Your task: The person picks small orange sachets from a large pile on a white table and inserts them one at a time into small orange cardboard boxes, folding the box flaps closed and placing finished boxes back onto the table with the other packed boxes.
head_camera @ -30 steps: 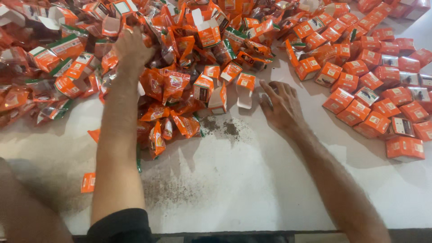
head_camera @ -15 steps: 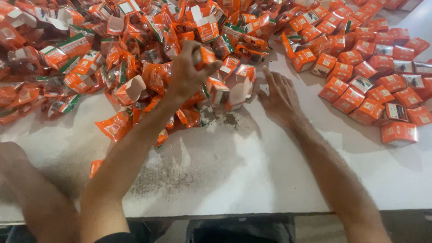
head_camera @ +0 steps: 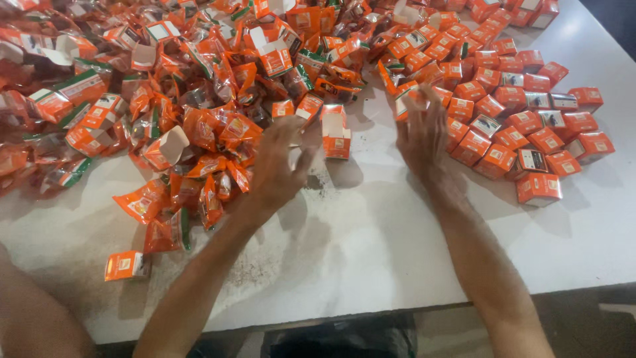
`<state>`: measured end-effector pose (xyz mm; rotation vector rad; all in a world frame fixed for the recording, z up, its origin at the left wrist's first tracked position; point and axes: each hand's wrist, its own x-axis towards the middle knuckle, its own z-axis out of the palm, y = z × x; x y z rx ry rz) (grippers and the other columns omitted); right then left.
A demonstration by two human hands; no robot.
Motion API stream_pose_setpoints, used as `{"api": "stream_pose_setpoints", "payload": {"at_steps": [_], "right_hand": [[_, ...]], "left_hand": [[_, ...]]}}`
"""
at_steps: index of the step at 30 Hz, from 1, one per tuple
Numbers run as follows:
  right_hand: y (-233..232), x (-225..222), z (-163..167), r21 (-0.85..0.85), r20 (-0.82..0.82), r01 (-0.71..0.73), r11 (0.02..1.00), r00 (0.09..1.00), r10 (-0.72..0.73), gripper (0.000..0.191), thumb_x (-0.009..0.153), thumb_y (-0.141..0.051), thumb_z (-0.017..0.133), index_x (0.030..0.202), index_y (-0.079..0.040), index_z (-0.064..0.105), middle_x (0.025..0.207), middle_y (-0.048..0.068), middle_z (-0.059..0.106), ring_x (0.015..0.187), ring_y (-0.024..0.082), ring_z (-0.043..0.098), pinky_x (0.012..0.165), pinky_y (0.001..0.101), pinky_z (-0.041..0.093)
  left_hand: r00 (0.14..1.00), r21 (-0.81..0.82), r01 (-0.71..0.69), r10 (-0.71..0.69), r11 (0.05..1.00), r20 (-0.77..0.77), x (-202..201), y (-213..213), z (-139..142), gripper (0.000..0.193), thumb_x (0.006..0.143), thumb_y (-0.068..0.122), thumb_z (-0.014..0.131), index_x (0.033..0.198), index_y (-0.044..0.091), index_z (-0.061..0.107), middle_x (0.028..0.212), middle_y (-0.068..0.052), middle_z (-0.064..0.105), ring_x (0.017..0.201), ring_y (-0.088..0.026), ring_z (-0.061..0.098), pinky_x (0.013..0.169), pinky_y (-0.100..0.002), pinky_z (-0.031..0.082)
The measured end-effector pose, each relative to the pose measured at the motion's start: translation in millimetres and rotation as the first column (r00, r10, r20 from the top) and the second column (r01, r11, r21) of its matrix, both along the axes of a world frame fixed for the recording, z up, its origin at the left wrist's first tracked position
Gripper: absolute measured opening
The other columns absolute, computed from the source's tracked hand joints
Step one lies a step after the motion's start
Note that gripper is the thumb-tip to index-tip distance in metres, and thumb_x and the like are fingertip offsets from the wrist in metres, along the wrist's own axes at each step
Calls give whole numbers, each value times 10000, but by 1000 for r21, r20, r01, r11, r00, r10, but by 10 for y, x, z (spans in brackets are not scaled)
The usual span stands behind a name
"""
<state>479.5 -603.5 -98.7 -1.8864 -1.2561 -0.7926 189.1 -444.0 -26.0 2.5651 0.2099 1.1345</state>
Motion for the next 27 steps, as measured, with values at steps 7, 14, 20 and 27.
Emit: {"api": "stream_pose_setpoints", "payload": {"at_steps": [7, 14, 20, 27], "right_hand": [[-140, 9, 291, -202, 184, 398, 895, 913, -364, 576, 925, -220, 821, 1364, 24, 541, 1564, 320, 358, 1504, 499, 207, 1178, 699, 131], [-74, -1265, 173, 203, -818, -697, 687, 265, 511, 843, 904, -241, 748, 1566, -35, 269, 1564, 157, 435, 1333, 257, 569, 1068, 393, 523], [-219, -1596, 105, 98, -835, -662, 743, 351, 423, 637, 915, -147, 753, 1477, -46, 469, 1299, 131, 695, 1220, 209, 653, 1036, 360, 534], [-110, -1719, 173, -29, -451, -667, 744, 673, 586, 626, 752, -40, 864, 1303, -25, 566, 1243, 205, 663, 1130, 378, 647, 951, 400, 516]], "left_hand": [[912, 179, -99, 162, 979, -378, -647, -28, -209, 784, 673, 387, 803, 1319, 26, 544, 1332, -258, 534, 1188, -437, 518, 960, -583, 390], [994, 93, -7, 17, 996, -109, -352, -390, -512, 679, 807, 22, 718, 1429, 57, 447, 1472, -210, 477, 1323, -422, 533, 1059, -514, 487], [961, 153, -94, 130, 984, -243, -548, -411, -360, 796, 741, 12, 649, 1496, 27, 396, 1453, -255, 458, 1266, -446, 567, 963, -495, 531], [593, 151, -241, 269, 959, -759, -704, 156, -171, 592, 891, 277, 712, 1448, 263, 513, 1273, -236, 509, 1074, -416, 642, 851, -526, 545]]}}
